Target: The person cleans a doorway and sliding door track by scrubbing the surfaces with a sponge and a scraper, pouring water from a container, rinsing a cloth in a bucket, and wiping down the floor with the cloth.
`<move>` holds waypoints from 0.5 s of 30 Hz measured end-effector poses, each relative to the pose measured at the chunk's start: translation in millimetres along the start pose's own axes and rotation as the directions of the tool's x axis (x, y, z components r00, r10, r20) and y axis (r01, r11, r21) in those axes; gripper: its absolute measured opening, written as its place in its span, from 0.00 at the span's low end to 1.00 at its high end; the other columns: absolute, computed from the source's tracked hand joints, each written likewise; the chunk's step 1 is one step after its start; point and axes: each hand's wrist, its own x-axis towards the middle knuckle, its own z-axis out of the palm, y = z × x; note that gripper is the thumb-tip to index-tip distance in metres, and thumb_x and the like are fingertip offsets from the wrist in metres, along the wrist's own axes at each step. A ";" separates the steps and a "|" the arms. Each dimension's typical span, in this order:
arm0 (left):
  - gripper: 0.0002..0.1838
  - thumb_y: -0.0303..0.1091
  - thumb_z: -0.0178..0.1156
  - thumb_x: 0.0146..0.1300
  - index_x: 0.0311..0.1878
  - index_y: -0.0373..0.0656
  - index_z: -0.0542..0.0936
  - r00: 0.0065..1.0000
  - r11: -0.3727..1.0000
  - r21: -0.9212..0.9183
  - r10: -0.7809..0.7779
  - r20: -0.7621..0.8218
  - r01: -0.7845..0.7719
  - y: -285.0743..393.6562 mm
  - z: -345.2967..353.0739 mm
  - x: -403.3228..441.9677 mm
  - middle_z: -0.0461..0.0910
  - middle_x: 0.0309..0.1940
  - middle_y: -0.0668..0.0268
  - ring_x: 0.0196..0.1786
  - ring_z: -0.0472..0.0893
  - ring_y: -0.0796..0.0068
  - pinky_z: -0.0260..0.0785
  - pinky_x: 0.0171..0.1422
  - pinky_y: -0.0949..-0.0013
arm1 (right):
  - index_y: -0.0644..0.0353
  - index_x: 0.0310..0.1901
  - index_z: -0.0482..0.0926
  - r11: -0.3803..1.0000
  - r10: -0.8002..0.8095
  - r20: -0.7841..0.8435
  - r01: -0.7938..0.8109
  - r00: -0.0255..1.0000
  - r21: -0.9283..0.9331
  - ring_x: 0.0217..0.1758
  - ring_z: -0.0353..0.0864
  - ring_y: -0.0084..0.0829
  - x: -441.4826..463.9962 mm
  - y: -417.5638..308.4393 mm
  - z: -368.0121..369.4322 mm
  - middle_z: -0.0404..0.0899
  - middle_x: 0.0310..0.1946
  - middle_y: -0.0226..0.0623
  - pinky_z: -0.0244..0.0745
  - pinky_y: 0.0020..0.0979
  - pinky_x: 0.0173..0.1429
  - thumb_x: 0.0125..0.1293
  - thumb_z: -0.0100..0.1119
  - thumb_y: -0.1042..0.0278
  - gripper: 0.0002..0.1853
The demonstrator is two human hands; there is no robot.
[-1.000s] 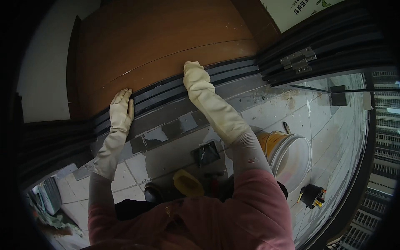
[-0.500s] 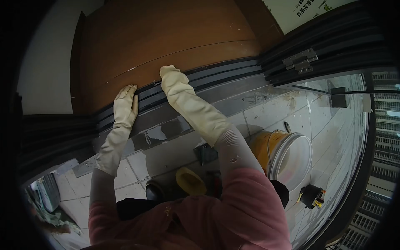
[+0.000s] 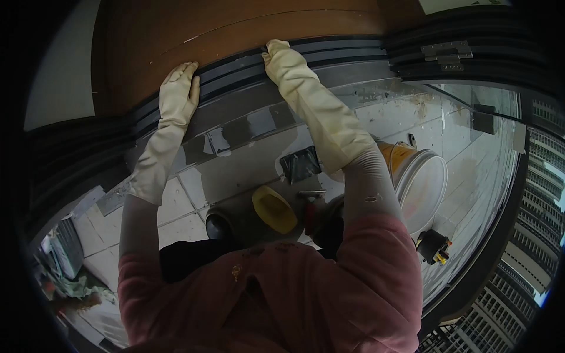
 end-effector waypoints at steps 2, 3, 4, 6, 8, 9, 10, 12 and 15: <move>0.15 0.33 0.59 0.62 0.51 0.41 0.81 1.000 1.000 0.020 0.014 0.004 -0.014 -4.6 6.1 -2.2 0.82 0.48 0.56 0.53 0.80 0.58 0.71 0.62 0.62 | 0.60 0.44 0.79 0.801 0.250 0.199 -0.317 0.948 0.507 0.47 0.81 0.37 -40.4 -26.9 -8.0 0.81 0.40 0.42 0.75 0.29 0.52 0.70 0.56 0.67 0.08; 0.15 0.35 0.58 0.63 0.51 0.41 0.81 1.000 0.998 0.061 0.027 0.007 -0.028 -7.8 9.9 -2.8 0.83 0.47 0.57 0.53 0.81 0.58 0.72 0.61 0.63 | 0.60 0.47 0.78 0.908 0.167 0.095 -0.191 0.981 0.374 0.49 0.80 0.38 -66.3 -32.2 -15.5 0.80 0.42 0.41 0.75 0.30 0.53 0.68 0.59 0.64 0.11; 0.15 0.35 0.58 0.63 0.51 0.42 0.82 0.998 0.997 0.058 0.048 -0.029 -0.046 -11.1 17.1 -3.3 0.83 0.46 0.57 0.52 0.81 0.58 0.72 0.61 0.62 | 0.60 0.50 0.78 0.975 0.082 -0.010 -0.078 0.997 0.208 0.51 0.80 0.38 -92.6 -37.6 -22.7 0.80 0.45 0.41 0.76 0.31 0.55 0.66 0.62 0.61 0.15; 0.15 0.35 0.58 0.64 0.52 0.43 0.81 0.998 0.993 0.106 0.057 0.014 -0.058 4.9 -3.0 -0.2 0.83 0.46 0.56 0.51 0.81 0.57 0.72 0.60 0.61 | 0.58 0.52 0.79 0.991 0.104 0.076 -0.110 0.992 0.078 0.51 0.80 0.40 -132.9 -45.2 -37.3 0.80 0.47 0.41 0.76 0.34 0.56 0.61 0.67 0.58 0.21; 0.15 0.35 0.58 0.65 0.53 0.44 0.81 0.995 0.988 0.148 0.038 0.089 -0.051 16.9 -19.6 1.2 0.83 0.47 0.55 0.52 0.81 0.56 0.71 0.60 0.61 | 0.60 0.50 0.79 0.996 0.084 0.149 -0.087 0.985 0.019 0.49 0.80 0.43 -180.7 -56.8 -51.6 0.80 0.46 0.41 0.77 0.39 0.55 0.59 0.68 0.56 0.22; 0.15 0.35 0.58 0.65 0.53 0.44 0.81 0.994 0.989 0.136 0.039 0.098 -0.052 7.9 -15.3 -4.9 0.83 0.47 0.55 0.52 0.81 0.56 0.71 0.60 0.61 | 0.58 0.54 0.78 0.995 0.052 0.280 -0.072 0.959 0.062 0.50 0.80 0.42 -207.3 -61.4 -53.2 0.79 0.49 0.43 0.75 0.37 0.57 0.60 0.67 0.55 0.24; 0.15 0.36 0.58 0.65 0.53 0.44 0.81 0.994 0.991 0.118 0.047 0.096 -0.059 -1.9 -8.0 -5.6 0.83 0.47 0.55 0.52 0.81 0.56 0.71 0.60 0.61 | 0.59 0.55 0.77 0.987 0.083 0.430 -0.134 0.899 0.090 0.49 0.80 0.42 -233.0 -70.3 -55.4 0.79 0.48 0.44 0.76 0.38 0.56 0.61 0.65 0.54 0.24; 0.15 0.36 0.58 0.65 0.53 0.44 0.81 0.995 0.996 0.063 0.064 0.077 -0.069 -11.7 8.2 -4.3 0.83 0.47 0.55 0.52 0.81 0.56 0.72 0.60 0.61 | 0.59 0.55 0.76 0.970 0.137 0.570 -0.226 0.810 0.088 0.48 0.80 0.42 -276.4 -65.4 -39.7 0.79 0.48 0.45 0.76 0.38 0.56 0.63 0.64 0.54 0.24; 0.14 0.34 0.59 0.64 0.51 0.44 0.82 0.999 0.999 0.002 0.043 -0.015 -0.043 -10.8 13.8 -4.4 0.83 0.43 0.54 0.48 0.82 0.56 0.73 0.58 0.61 | 0.59 0.56 0.72 0.904 0.427 0.587 -0.345 0.688 -0.254 0.51 0.81 0.45 -318.8 -21.2 -7.1 0.78 0.47 0.49 0.77 0.40 0.55 0.69 0.55 0.51 0.23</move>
